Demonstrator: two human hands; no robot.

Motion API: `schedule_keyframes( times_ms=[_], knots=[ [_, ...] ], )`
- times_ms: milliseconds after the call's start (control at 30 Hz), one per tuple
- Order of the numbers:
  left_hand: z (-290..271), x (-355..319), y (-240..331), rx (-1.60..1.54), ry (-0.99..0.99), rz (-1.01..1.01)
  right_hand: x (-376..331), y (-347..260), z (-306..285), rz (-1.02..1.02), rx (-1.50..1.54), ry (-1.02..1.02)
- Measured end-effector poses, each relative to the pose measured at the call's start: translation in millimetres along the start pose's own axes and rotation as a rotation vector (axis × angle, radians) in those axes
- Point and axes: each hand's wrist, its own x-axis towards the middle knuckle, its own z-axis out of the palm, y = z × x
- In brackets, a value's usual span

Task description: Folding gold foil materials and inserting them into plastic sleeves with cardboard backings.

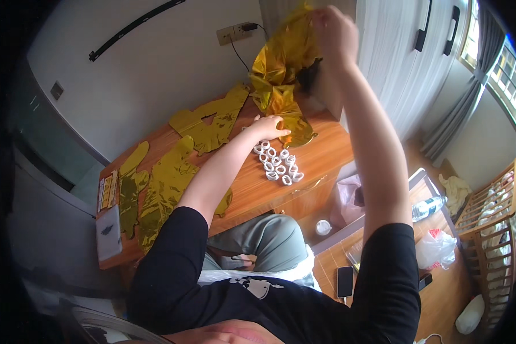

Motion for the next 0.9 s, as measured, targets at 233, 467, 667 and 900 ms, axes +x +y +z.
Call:
schedule_keyframes(
  times_ms=[233,467,667,900],
  knots=[
    [-10.8,9.7,13.4,-0.252,0.051,-0.085,-22.5,-92.3,-140.4,-0.317,0.072,0.280],
    [-18.7,45.0,-10.4,-0.166,0.142,-0.301,-11.9,-112.5,-208.5,-0.484,-0.060,0.285],
    [-14.3,67.2,-56.8,-0.085,0.227,-0.327,-40.0,-88.8,-329.2,-0.365,-0.126,0.394],
    [-14.7,73.8,17.6,-0.042,0.467,-0.234,-191.1,-49.9,-558.7,-0.287,-0.897,0.288]
  ],
)
